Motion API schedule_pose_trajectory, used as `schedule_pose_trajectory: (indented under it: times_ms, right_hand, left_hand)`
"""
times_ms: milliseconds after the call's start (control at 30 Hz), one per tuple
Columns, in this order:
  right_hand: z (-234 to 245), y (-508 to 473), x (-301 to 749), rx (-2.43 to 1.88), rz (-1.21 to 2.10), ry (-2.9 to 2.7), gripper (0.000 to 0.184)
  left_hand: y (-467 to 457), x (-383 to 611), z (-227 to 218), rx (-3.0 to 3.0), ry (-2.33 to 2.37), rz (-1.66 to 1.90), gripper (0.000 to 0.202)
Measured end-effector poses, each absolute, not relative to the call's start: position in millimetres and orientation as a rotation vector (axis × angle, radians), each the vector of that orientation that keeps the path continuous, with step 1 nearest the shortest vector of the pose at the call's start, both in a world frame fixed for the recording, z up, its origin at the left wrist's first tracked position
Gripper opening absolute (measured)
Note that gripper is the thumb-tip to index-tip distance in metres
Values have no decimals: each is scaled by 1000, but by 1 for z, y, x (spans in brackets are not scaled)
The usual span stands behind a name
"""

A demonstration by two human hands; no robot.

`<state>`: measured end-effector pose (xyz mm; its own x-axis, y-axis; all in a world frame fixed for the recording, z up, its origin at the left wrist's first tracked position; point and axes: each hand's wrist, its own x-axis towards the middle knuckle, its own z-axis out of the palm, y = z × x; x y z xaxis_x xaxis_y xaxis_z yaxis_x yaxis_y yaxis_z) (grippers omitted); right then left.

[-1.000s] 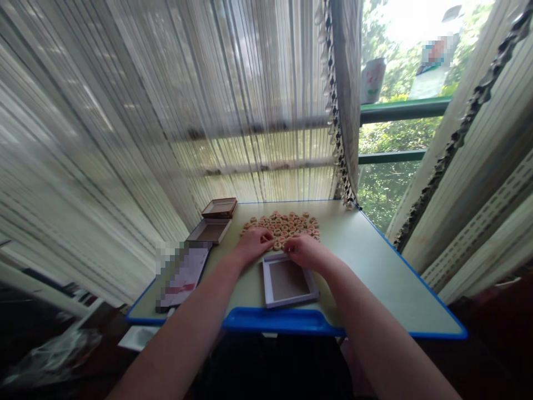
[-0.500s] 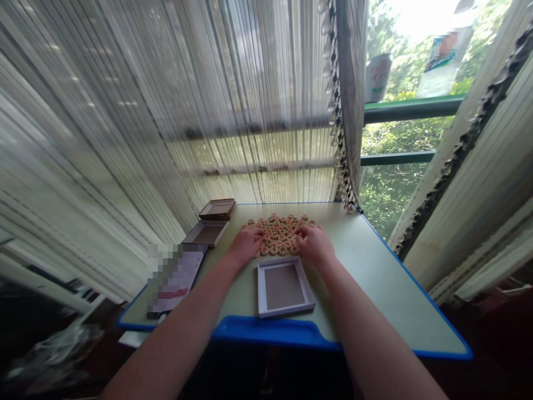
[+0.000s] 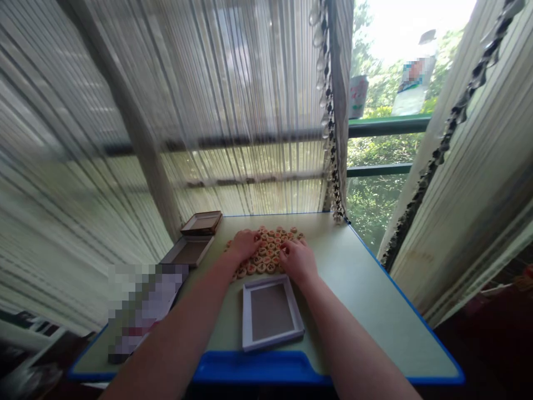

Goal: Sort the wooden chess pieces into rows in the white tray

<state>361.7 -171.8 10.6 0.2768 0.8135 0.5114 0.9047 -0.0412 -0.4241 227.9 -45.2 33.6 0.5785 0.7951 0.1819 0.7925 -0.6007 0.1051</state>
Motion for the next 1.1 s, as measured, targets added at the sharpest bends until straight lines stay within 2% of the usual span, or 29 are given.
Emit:
schedule_pose_trajectory:
  times_ms: [300,667,800,1100]
  right_hand:
    - [25,-190,350,-1561,158,-1985,11]
    - [17,-187,347,-1523,142,-2079,10]
    - [16,-183,349,-1527,73,-2075,12]
    - [11,-179,354,-1517,43,-2049,14]
  left_hand:
    - [-53,221,30,2842,1423,379,33]
    - [-46,221,29,2696,1485,512,24]
    - [-44,221,27,2633,1414,598,17]
    - [-56,215,48,2285,1149,785,19]
